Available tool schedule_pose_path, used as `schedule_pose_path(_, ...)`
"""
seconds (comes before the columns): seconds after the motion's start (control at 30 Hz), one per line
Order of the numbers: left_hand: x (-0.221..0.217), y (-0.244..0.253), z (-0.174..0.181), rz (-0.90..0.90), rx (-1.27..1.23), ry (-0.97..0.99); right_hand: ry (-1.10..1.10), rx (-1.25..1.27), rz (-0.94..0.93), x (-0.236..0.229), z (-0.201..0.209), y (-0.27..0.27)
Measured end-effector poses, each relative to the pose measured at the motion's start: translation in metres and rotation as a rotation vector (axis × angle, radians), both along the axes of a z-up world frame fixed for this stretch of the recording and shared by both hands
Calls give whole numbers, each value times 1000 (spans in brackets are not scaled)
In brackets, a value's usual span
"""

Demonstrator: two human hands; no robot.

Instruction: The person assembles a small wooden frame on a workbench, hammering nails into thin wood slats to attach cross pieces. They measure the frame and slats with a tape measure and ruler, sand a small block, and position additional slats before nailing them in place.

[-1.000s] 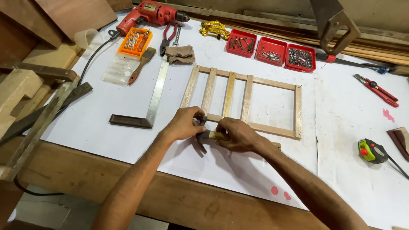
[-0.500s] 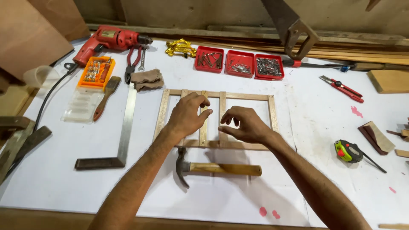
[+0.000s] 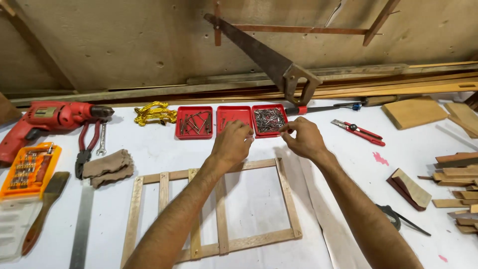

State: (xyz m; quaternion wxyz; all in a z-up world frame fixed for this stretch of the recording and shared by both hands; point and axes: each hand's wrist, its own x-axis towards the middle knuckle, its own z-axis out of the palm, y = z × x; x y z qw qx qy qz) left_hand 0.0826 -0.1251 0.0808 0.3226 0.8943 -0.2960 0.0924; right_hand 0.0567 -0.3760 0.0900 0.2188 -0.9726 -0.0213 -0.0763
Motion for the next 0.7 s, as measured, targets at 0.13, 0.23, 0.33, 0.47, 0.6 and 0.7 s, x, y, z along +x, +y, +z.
schedule_pose_path(0.13,33,-30,-23,-14,23,5,-43,-11,15,34,-26,-18)
schedule_pose_path(0.23,47,-42,-25,-11,124,41,-39,-35,-7,52,-34,-11)
schedule_pose_path(0.33,56,-49,-25,-16,251,50,-29,-5,-19,69,-45,0)
schedule_pose_path(0.47,66,-53,-39,-4,261,67,-76,29,-33,96,-65,9)
schedule_pose_path(0.6,66,-49,-47,10,167,57,201,54,-113,103,-58,21)
schedule_pose_path(0.7,65,-44,-48,7,148,60,152,67,-74,101,-58,18)
